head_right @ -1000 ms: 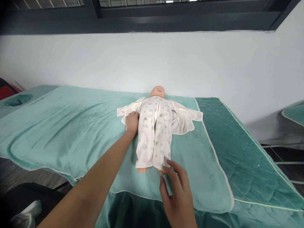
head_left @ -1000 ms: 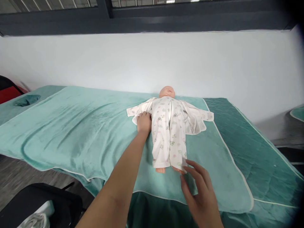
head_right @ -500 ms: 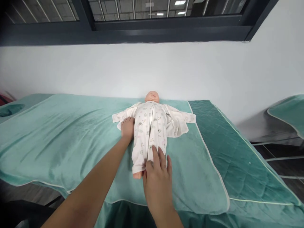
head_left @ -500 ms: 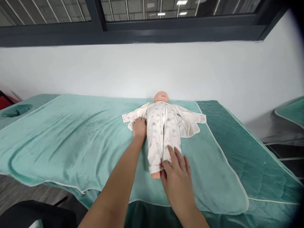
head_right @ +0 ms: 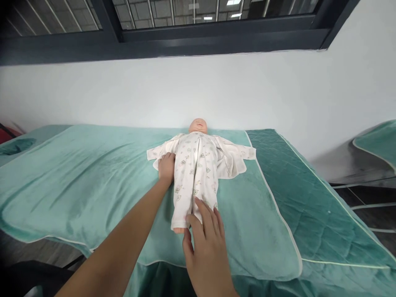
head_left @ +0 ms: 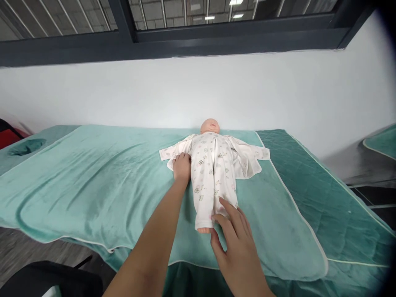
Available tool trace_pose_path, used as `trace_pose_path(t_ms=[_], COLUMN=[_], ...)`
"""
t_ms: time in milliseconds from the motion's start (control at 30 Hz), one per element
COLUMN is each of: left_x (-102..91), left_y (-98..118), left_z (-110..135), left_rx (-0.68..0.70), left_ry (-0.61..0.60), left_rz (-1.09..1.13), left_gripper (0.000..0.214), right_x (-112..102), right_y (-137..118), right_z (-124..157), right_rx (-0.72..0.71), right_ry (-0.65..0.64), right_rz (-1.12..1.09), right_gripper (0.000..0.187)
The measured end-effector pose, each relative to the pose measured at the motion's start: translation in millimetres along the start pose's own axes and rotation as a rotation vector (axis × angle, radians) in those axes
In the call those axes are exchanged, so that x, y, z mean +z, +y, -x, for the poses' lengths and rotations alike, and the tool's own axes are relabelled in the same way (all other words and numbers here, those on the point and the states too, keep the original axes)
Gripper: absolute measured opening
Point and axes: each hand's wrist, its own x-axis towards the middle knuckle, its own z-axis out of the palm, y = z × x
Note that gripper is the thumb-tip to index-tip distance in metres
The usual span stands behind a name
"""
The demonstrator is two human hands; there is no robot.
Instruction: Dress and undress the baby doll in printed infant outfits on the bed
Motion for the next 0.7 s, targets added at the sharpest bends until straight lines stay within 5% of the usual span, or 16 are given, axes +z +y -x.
trace_pose_path(t_ms=[133,367,467,600,700], left_x=[0.2,0.7,1.7,2.1,1.1], left_y=[0.1,-0.7,-1.0,-1.1,-0.9], left_z=[-1.2,-1.8,-1.9,-1.2,-0.7], left_rx=[-0.006,0.006,0.006,0.004,0.010], left_ry=[-0.001,0.002,0.007,0.011,0.017], left_rz=[-0.003,-0.011,-0.015,-0.019,-0.025], left_gripper=[0.026,0.026,0.024,0.021,0.022], right_x=[3.8,-2.6,-10.3,-13.3,-0.2], right_y=[2.2,-0.9,8.2,52.7,102.3], right_z=[3.6,3.3,3.5,-20.7,-56.4], right_rx=[-0.097,-0.172,-0.184,-0.022,0.103], right_ry=[-0.047,-0.172,-0.091,0.129,0.159], right_rz=[-0.011,-0.134,-0.217,-0.300,-0.162], right_gripper=[0.049,0.046,0.043,0.030,0.036])
